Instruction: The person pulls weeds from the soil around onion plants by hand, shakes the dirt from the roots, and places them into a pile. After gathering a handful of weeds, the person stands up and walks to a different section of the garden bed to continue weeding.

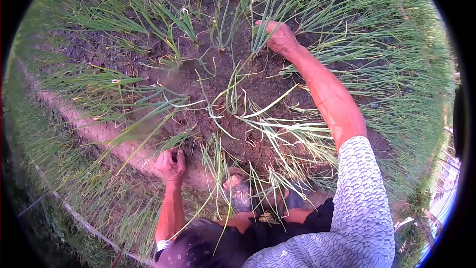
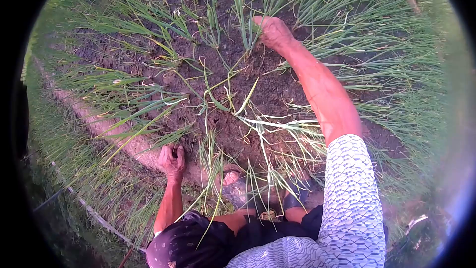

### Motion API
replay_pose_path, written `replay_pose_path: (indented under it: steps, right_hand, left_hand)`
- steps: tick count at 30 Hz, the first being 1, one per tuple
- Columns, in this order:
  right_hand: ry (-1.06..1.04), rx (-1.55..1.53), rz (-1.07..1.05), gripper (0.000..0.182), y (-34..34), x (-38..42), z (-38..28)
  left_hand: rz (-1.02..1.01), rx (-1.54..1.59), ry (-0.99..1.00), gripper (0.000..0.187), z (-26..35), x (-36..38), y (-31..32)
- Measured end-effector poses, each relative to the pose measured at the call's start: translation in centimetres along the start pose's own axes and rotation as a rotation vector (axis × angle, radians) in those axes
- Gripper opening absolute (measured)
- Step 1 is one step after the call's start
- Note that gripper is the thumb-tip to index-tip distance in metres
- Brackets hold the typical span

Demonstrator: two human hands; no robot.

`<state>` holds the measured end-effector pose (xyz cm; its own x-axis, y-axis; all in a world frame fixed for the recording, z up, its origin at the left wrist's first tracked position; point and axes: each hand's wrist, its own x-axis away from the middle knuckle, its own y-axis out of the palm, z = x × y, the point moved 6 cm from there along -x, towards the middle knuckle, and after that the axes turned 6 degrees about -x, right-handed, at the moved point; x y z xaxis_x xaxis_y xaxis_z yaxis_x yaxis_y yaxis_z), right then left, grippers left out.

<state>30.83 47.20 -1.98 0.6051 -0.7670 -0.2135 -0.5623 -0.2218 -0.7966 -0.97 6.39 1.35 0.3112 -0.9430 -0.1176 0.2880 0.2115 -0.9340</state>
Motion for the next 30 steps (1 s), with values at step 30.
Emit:
replay_pose_path:
  steps: [30]
  right_hand:
    - [0.357,0.28,-0.028,0.011,5.7,-8.8,-0.5]
  left_hand:
    - [-0.066,0.036,-0.096,0.019,-0.4,0.0,0.0]
